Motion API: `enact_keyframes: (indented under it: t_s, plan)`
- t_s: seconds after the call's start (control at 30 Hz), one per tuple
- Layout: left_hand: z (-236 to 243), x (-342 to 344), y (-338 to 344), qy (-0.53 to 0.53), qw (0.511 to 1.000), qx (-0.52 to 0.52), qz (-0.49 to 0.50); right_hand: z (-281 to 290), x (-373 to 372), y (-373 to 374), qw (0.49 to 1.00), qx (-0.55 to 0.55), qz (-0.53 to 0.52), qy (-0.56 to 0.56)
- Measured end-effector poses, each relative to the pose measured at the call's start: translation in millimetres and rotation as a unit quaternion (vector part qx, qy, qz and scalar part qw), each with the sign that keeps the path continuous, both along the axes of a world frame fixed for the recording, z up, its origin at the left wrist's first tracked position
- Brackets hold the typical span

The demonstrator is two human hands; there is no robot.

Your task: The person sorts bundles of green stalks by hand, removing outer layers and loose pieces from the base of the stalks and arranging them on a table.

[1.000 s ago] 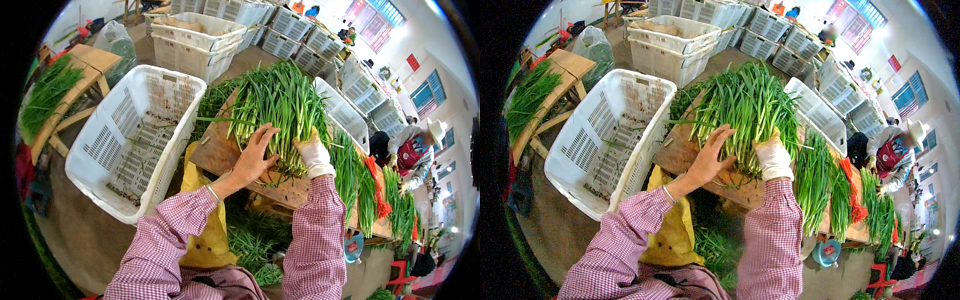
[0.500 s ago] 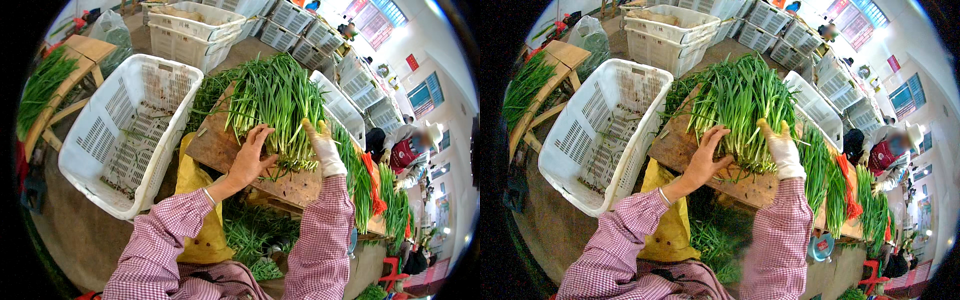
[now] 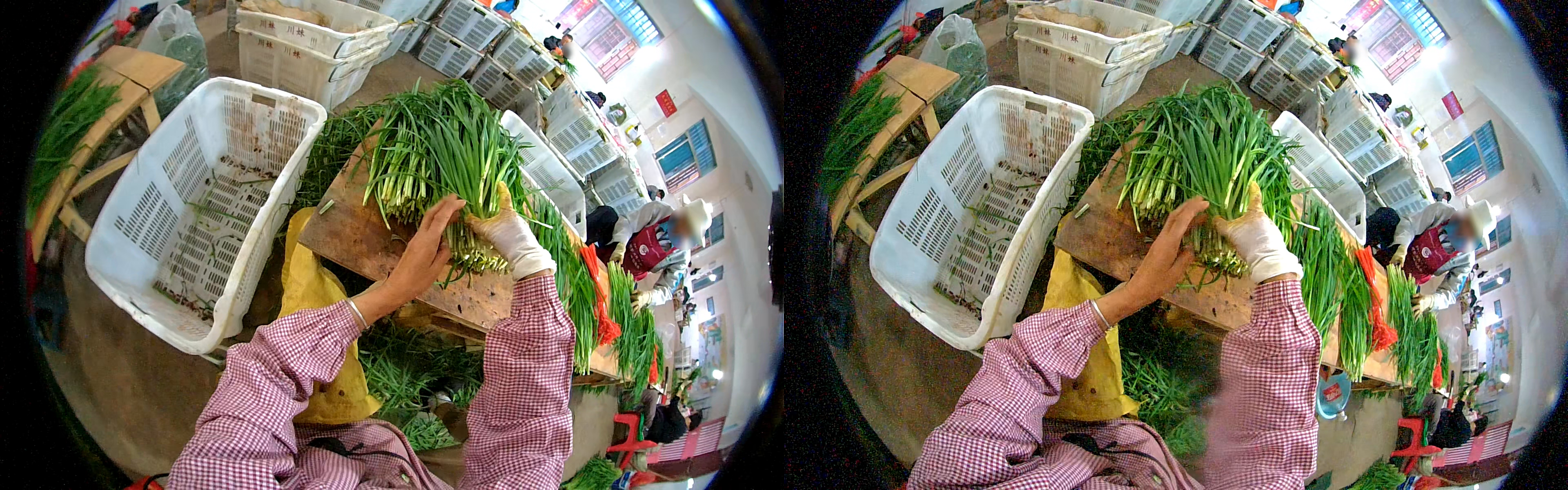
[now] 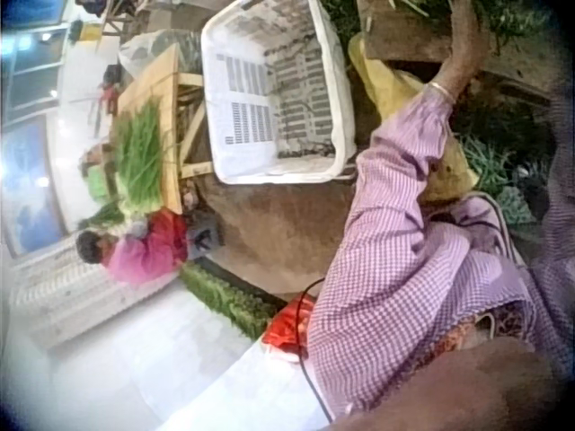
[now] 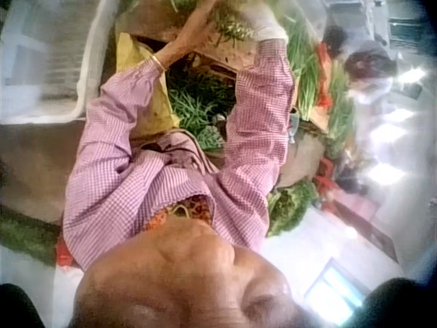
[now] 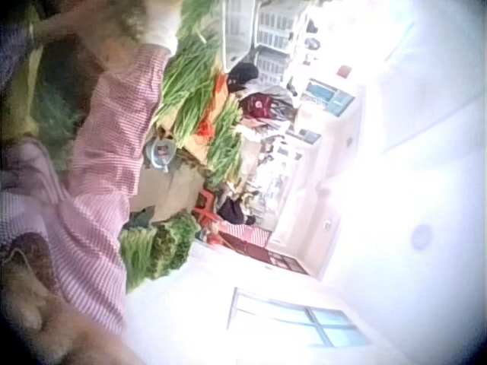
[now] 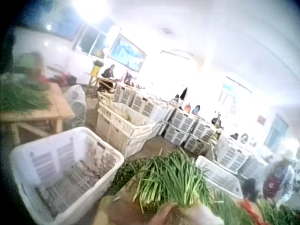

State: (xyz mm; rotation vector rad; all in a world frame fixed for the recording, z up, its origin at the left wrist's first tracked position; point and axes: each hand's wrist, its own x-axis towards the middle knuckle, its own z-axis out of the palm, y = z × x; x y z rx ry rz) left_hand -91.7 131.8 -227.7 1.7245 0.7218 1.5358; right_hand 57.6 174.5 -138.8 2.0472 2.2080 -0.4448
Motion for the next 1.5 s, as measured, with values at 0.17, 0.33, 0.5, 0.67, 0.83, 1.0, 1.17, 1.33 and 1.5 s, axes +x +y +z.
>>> enact_keyframes:
  t_s: [0.17, 0.33, 0.5, 0.67, 0.83, 1.0, 1.17, 1.33, 1.5]
  plan:
    - [-15.1, 3.3, 7.1, 0.066, 0.998, -0.024, 0.006, 3.9, 11.9, 13.3, 0.871, 0.026, 0.227, -0.435]
    - [-29.8, 13.2, 4.4, 0.191, 0.976, 0.085, 0.060, 28.5, 86.8, 24.2, 0.958, 0.151, -0.032, 0.240]
    - [1.5, -2.3, 0.4, 0.099, 0.990, -0.093, -0.043, 49.4, 46.3, 0.7, 0.914, 0.085, -0.168, 0.360]
    - [8.3, 6.5, 0.2, -0.025, 0.968, -0.234, -0.090, 12.2, 55.4, -0.4, 0.890, 0.121, 0.175, -0.403]
    - [12.5, -2.3, 17.6, -0.146, 0.904, -0.361, -0.176, -35.2, 66.0, -23.2, 0.956, 0.251, -0.088, 0.121]
    - [-9.3, 7.8, 47.3, -0.196, 0.858, -0.424, -0.214, -42.5, 48.9, -25.1, 0.953, 0.188, -0.138, 0.192]
    - [43.9, -3.9, 45.5, -0.018, 0.902, -0.371, -0.219, -30.4, -1.9, -36.9, 0.870, 0.206, -0.128, 0.429]
    - [37.8, 1.8, 61.6, 0.029, 0.898, -0.387, -0.209, -41.2, -57.0, -63.8, 0.902, 0.342, -0.062, 0.256]
    - [47.4, -29.3, 54.9, -0.055, 0.880, -0.410, -0.232, -40.3, -64.3, -89.6, 0.915, 0.358, 0.047, 0.181]
